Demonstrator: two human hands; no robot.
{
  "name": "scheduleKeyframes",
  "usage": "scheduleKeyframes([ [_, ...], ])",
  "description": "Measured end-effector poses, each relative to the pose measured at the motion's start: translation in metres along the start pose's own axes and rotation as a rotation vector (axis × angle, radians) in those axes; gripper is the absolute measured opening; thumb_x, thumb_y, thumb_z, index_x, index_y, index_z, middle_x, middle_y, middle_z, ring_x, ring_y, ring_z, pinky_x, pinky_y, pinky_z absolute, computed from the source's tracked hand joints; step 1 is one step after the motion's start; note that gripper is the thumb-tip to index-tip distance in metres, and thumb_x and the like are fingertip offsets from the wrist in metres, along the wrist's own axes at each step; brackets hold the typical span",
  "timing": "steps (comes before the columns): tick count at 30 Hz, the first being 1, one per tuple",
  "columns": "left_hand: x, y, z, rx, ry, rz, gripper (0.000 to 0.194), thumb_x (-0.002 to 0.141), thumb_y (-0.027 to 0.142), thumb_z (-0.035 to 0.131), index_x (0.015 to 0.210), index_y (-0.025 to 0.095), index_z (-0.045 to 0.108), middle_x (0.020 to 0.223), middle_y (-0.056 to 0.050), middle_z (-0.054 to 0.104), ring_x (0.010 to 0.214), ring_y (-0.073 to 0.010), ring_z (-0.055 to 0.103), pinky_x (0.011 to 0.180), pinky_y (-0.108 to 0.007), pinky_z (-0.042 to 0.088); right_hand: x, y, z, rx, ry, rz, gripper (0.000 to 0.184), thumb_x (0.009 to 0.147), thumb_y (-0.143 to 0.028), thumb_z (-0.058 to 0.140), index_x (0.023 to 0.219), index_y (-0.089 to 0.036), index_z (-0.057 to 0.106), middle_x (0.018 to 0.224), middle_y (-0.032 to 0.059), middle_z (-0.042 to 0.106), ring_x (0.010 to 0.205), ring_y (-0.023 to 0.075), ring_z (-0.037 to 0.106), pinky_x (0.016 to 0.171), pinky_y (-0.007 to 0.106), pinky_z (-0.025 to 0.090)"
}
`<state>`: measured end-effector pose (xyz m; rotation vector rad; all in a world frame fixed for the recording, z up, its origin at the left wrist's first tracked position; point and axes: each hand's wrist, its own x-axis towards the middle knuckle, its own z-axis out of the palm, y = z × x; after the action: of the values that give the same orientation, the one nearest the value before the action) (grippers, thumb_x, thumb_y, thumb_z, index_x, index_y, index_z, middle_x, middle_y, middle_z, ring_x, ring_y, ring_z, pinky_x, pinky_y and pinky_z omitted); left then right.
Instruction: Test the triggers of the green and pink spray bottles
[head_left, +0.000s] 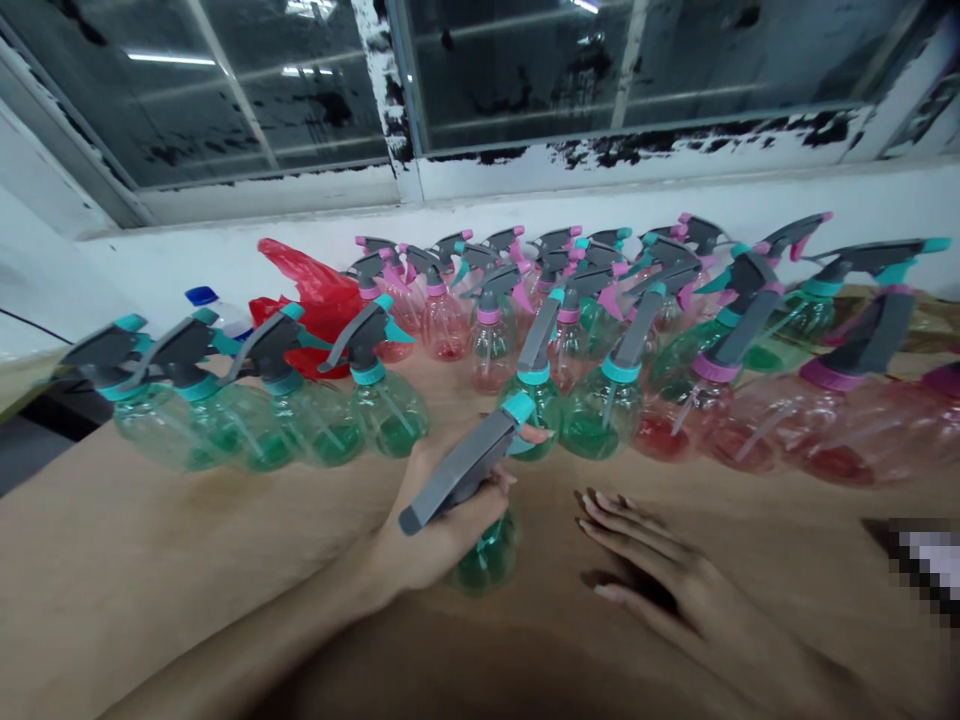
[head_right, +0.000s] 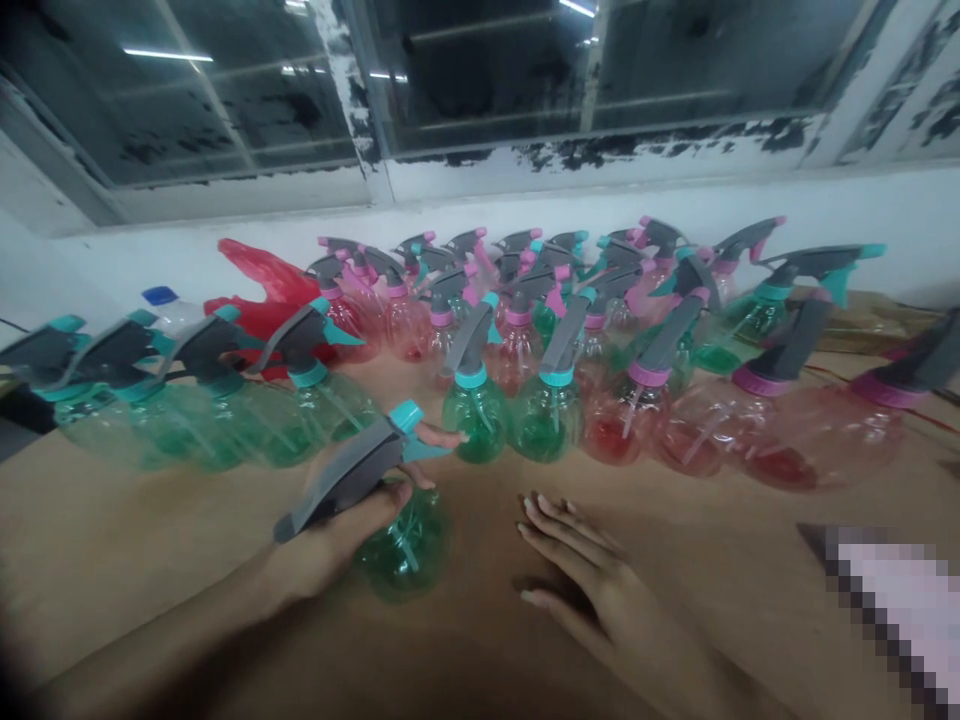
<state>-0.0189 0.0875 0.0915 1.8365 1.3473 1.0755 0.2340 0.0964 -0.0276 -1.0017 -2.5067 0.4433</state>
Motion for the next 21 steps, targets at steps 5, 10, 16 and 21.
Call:
scheduleKeyframes([
  [5, -0.0006, 0.0007, 0.0009, 0.018, 0.009, 0.004, 0.035, 0.073, 0.016, 0.05, 0.104, 0.025, 0.063, 0.074, 0.0, 0.061, 0.069, -0.0165, 0.062, 0.065, -0.028, 0.05, 0.0013, 0.0002, 0.0001, 0.024, 0.008, 0.004, 0.051, 0.086, -0.035, 0.053, 0.135, -0.03, 0.039, 0.139, -0.0008, 0.044, 0.127, 0.0208, 0.039, 0.106, 0.041, 0.033],
  [10, -0.001, 0.0034, 0.0022, -0.016, 0.02, -0.025, 0.03, 0.074, 0.017, 0.051, 0.102, 0.023, 0.063, 0.074, -0.001, 0.064, 0.069, -0.017, 0.063, 0.066, -0.028, 0.05, 0.0018, -0.0009, -0.0016, 0.006, -0.021, 0.01, 0.051, 0.087, -0.036, 0.052, 0.135, -0.03, 0.039, 0.139, -0.0013, 0.043, 0.127, 0.0209, 0.039, 0.106, 0.042, 0.033],
  [16, -0.0006, 0.0022, 0.0019, -0.035, 0.01, -0.003, 0.027, 0.073, 0.011, 0.051, 0.094, 0.024, 0.062, 0.082, 0.0, 0.066, 0.071, -0.0153, 0.063, 0.068, -0.027, 0.05, 0.0016, -0.0018, -0.0012, 0.024, 0.004, -0.005, 0.05, 0.087, -0.034, 0.052, 0.134, -0.029, 0.04, 0.138, -0.0001, 0.044, 0.127, 0.0214, 0.039, 0.106, 0.043, 0.034],
  [21, -0.0005, 0.0027, 0.002, -0.038, 0.008, -0.014, 0.015, 0.073, 0.011, 0.05, 0.079, 0.022, 0.06, 0.087, 0.0, 0.067, 0.072, -0.0149, 0.064, 0.07, -0.027, 0.051, 0.0015, -0.0008, -0.0004, 0.012, -0.005, -0.009, 0.048, 0.087, -0.035, 0.051, 0.133, -0.028, 0.041, 0.139, 0.0003, 0.043, 0.128, 0.021, 0.039, 0.106, 0.043, 0.034],
])
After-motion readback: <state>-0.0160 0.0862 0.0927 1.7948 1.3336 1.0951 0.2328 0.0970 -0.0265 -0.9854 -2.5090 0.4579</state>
